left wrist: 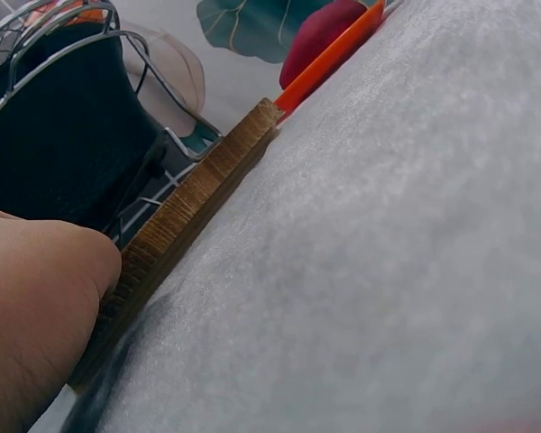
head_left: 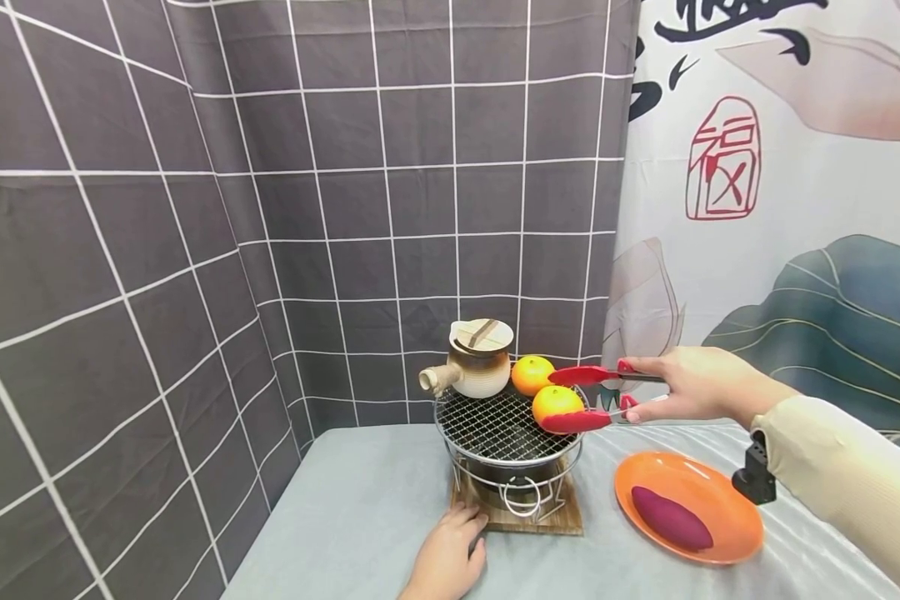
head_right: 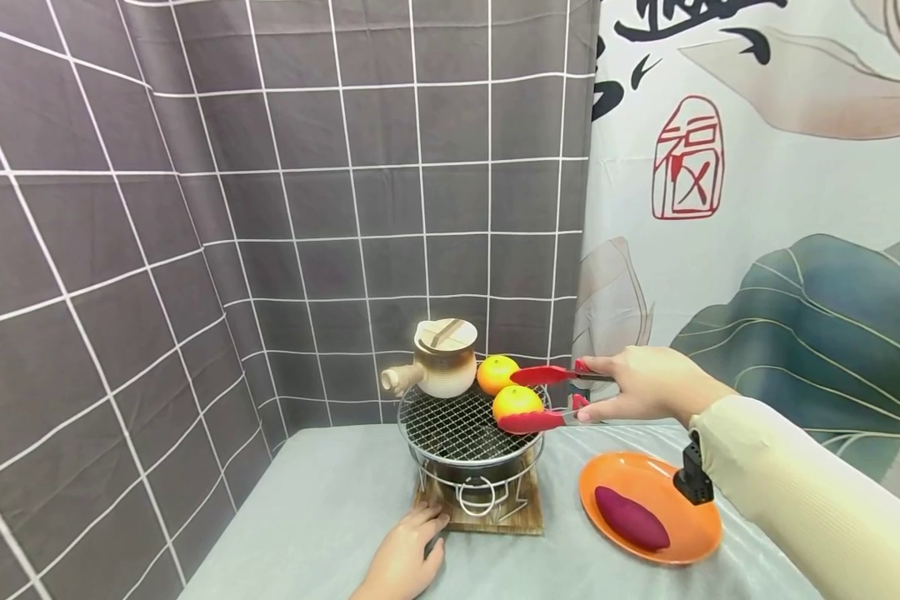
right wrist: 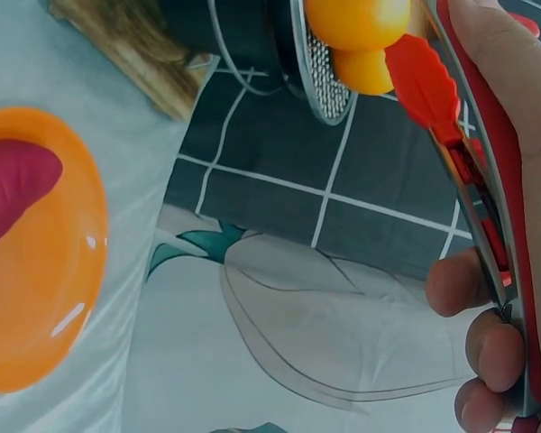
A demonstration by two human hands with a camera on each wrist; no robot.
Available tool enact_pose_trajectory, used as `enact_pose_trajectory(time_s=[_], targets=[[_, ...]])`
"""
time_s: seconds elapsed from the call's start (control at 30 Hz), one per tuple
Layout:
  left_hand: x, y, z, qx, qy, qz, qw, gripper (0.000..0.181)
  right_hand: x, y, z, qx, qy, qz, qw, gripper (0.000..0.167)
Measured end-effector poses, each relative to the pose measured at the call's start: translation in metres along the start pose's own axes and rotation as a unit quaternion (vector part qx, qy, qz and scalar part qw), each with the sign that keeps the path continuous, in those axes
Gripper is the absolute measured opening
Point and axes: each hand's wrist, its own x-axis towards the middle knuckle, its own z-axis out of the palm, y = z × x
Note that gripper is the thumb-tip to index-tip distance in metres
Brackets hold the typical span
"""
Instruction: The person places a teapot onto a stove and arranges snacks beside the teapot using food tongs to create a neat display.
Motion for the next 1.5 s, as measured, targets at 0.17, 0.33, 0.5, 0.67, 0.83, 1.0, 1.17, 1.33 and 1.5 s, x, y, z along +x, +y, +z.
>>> enact_pose_trajectory(time_s=[0.17, 0.33, 0.5, 0.67, 0.83, 1.0, 1.17, 1.33, 1.5], targets=[[0.0, -0.001, -0.001, -0.002, -0.006, 0.0, 1.0, 0.028, -0.005, 0.005, 0.001, 0.001, 0.006, 0.013, 0.9999, 0.1], [0.0, -0.001, -0.001, -0.001, 0.002, 0.004, 1.0, 0.028, -0.015, 0.013, 0.003, 0.009, 0.009, 0.029, 0.9995, 0.1], [0.0, -0.002, -0.002, 0.006, 0.019, 0.018, 0.9996, 0.028, -0.027, 0.022, 0.007, 0.012, 0.003, 0.052, 0.9985, 0.099], [0.0, -0.003, -0.001, 0.007, 0.017, 0.018, 0.9997, 0.028, -0.039, 0.033, 0.01, 0.022, 0.001, 0.064, 0.9977, 0.099], [0.0, -0.003, 0.0, 0.007, 0.015, 0.017, 0.9997, 0.028, -0.052, 0.047, 0.016, 0.024, 0.005, 0.072, 0.9971, 0.096], [0.0, -0.002, 0.001, 0.005, 0.008, 0.015, 0.9998, 0.028, -0.069, 0.06, 0.029, 0.018, 0.0, 0.074, 0.9971, 0.094], [0.0, -0.002, 0.001, 0.001, 0.008, 0.017, 0.9998, 0.028, -0.084, 0.072, 0.045, 0.011, -0.006, 0.08, 0.9967, 0.091], [-0.001, -0.002, 0.001, 0.002, 0.015, 0.016, 0.9998, 0.028, -0.097, 0.079, 0.059, 0.015, -0.001, 0.086, 0.9962, 0.087], [0.0, -0.002, 0.0, 0.003, 0.021, 0.019, 0.9996, 0.028, -0.108, 0.08, 0.074, 0.025, -0.019, 0.098, 0.9947, 0.085]])
